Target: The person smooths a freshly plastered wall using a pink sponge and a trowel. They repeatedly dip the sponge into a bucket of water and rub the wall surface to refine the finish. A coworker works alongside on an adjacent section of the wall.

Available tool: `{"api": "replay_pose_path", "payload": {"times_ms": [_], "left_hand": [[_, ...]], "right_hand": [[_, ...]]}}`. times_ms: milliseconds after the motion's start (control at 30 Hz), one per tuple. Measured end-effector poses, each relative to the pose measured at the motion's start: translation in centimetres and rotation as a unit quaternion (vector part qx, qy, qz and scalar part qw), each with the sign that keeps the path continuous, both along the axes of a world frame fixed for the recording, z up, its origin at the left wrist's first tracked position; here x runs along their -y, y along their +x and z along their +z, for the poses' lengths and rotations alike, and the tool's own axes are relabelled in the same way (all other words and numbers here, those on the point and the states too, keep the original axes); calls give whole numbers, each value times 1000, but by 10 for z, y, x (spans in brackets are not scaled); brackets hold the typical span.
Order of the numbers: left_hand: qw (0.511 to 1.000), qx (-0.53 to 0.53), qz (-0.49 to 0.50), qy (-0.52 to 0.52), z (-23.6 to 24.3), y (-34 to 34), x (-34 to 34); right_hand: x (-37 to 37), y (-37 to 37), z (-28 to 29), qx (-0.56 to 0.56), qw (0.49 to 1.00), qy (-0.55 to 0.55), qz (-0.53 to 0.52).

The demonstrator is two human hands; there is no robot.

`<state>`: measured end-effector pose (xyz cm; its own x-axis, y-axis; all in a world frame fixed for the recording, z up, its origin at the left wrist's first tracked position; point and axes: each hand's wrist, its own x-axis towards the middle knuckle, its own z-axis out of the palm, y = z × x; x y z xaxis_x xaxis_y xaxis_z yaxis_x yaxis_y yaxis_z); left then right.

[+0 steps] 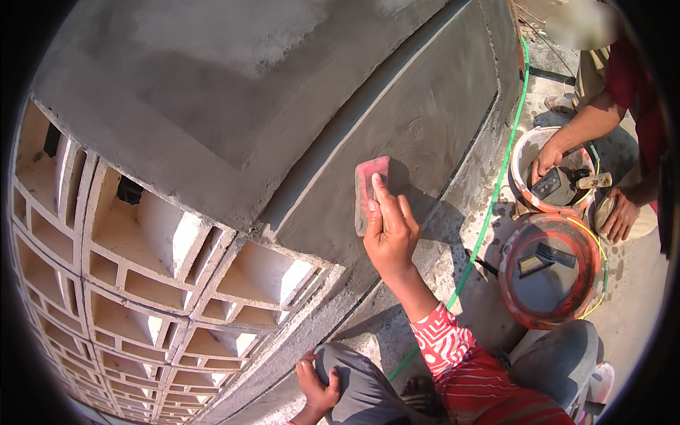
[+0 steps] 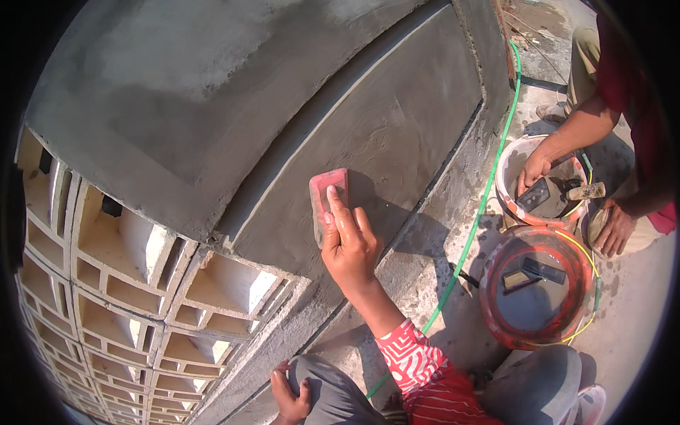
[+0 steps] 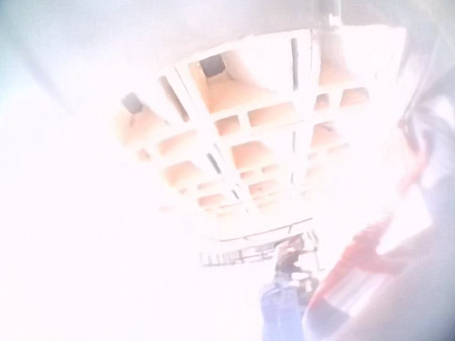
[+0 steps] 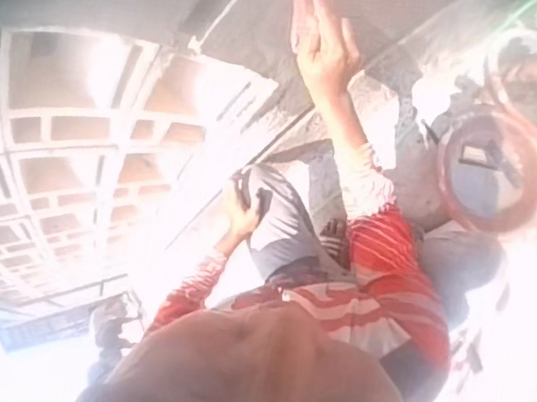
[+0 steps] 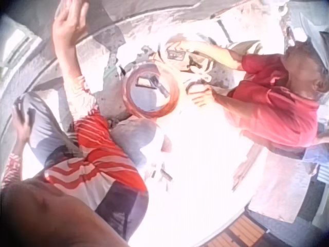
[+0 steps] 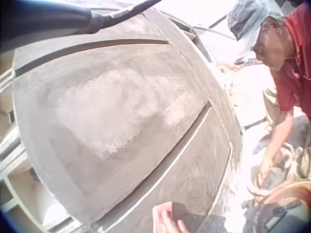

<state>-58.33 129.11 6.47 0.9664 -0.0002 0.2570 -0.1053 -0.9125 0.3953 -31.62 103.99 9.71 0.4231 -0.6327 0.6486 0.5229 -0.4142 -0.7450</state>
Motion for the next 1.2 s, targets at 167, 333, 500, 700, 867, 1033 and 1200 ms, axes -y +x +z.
{"api": "replay_pose_path", "payload": {"times_ms": [167, 333, 500, 700, 867, 1033, 1200], "left_hand": [[999, 17, -25, -17, 1, 7, -4], [1000, 7, -9, -19, -13, -10, -23], [999, 31, -27, -10, -7, -3, -25], [998, 38, -13, -44, -18, -14, -38], [998, 48, -23, -22, 1, -10, -22], [999, 31, -26, -24, -11, -9, -25], [994, -19, -5, -112, -4, -11, -15]], "right_hand": [[-1, -7, -88, -81, 991, 76, -80], [-19, -15, -26, -28, 999, 20, -8], [-32, -37, -89, -108, 993, 35, -38], [-28, -27, -31, -38, 998, -40, 23], [-16, -20, -104, -73, 997, -5, -36], [41, 23, -18, -15, 997, 47, -59], [-27, -39, -67, -77, 996, -37, -32]]}}
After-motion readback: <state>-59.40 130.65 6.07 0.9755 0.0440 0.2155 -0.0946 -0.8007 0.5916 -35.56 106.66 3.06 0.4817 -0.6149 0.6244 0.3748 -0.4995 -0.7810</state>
